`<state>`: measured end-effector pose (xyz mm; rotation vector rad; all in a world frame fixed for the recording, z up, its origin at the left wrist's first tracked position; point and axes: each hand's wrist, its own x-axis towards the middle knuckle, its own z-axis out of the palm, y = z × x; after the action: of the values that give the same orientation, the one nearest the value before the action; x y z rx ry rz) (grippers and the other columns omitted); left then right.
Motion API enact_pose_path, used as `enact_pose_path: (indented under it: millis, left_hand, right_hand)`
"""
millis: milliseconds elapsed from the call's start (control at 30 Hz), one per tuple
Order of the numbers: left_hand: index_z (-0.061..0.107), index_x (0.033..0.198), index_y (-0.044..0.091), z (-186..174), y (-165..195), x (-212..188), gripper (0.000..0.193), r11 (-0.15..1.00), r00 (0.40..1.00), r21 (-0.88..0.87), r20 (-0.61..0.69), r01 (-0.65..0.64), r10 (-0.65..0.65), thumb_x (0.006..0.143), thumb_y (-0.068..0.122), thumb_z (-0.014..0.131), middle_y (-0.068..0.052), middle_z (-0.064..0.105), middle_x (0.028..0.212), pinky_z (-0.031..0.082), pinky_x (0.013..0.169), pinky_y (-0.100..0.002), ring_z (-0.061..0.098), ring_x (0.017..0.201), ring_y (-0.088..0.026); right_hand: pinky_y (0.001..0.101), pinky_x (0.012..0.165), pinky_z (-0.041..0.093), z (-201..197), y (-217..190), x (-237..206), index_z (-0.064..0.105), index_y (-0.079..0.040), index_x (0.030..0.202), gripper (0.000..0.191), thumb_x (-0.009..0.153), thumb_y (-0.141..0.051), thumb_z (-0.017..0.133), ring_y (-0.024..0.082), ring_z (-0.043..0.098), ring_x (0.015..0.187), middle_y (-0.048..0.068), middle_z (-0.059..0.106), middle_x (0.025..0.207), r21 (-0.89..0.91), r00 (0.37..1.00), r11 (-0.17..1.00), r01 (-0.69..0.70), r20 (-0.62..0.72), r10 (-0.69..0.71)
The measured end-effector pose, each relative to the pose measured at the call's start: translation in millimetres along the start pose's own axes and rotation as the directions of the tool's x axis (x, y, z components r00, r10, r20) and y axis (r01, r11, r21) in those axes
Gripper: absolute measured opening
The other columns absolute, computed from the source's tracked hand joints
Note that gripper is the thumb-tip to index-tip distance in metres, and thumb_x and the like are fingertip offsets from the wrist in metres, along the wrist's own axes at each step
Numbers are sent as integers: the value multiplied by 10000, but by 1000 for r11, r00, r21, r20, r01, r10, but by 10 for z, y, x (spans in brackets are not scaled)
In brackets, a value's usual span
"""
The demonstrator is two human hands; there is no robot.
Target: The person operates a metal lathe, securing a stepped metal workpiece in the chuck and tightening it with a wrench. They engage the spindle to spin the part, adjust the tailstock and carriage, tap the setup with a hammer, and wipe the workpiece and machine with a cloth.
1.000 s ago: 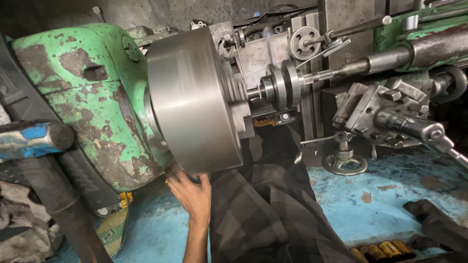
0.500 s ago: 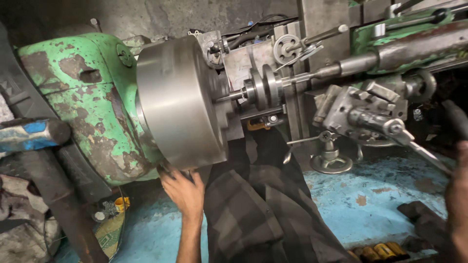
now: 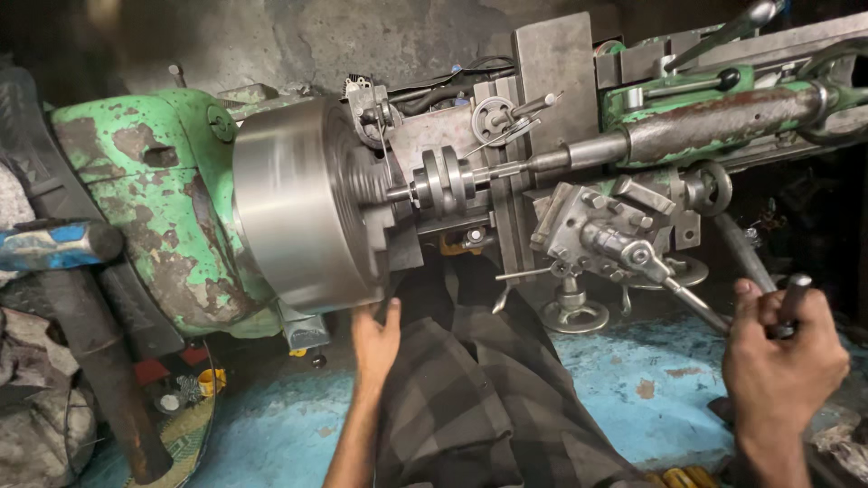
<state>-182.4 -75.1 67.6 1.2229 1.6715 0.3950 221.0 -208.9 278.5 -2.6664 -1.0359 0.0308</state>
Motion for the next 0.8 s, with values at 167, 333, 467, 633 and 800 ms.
enact_pose_path:
  millis: [167, 333, 467, 633, 800]
  left_hand:
    - [556, 1397, -46, 459, -341, 159, 501, 878, 978, -439, 165, 189, -128, 1009, 252, 664, -167, 639, 1425, 450, 1104, -337, 600, 1332, -238]
    - [660, 1308, -22, 639, -595, 266, 360, 933, 950, -258, 250, 251, -187, 1065, 243, 633, -193, 690, 1120, 522, 868, -327, 625, 962, -213]
    - [649, 1308, 20, 783, -406, 246, 336, 918, 799, -262, 595, 297, -88, 1059, 233, 573, -104, 764, 1138, 547, 839, -282, 684, 936, -147]
    - [524, 1415, 35, 1015, 128, 328, 400, 847, 874, -482, 484, 224, 45, 1058, 213, 508, -102, 736, 1144, 544, 831, -295, 714, 947, -173]
    - [421, 1473, 47, 1129, 419, 559, 443, 780, 908, -566, 419, 267, -7, 1066, 208, 489, -126, 715, 1164, 554, 841, -306, 722, 964, -178]
  right_hand:
    - [246, 770, 503, -35, -30, -9, 425, 1, 837, 379, 1063, -82, 717, 116, 556, 738, 57, 625, 856, 84, 997, 995, -57, 55, 52]
    - [243, 781, 508, -33, 39, 2, 403, 4, 827, 374, 1043, -88, 695, 114, 572, 758, 57, 605, 850, 91, 998, 995, -37, 61, 32]
    - [260, 797, 514, -42, 93, 42, 438, -4, 835, 342, 1041, -89, 697, 128, 606, 788, 54, 623, 876, 45, 998, 999, -2, 63, 0]
    - [273, 755, 474, -50, 139, 58, 461, -4, 844, 325, 1040, -97, 703, 154, 577, 743, 61, 586, 847, -29, 997, 999, 15, 79, -13]
    - [253, 797, 514, -26, 126, 72, 456, -9, 840, 327, 1039, -100, 699, 117, 591, 771, 40, 611, 863, 44, 997, 999, -27, 70, 24]
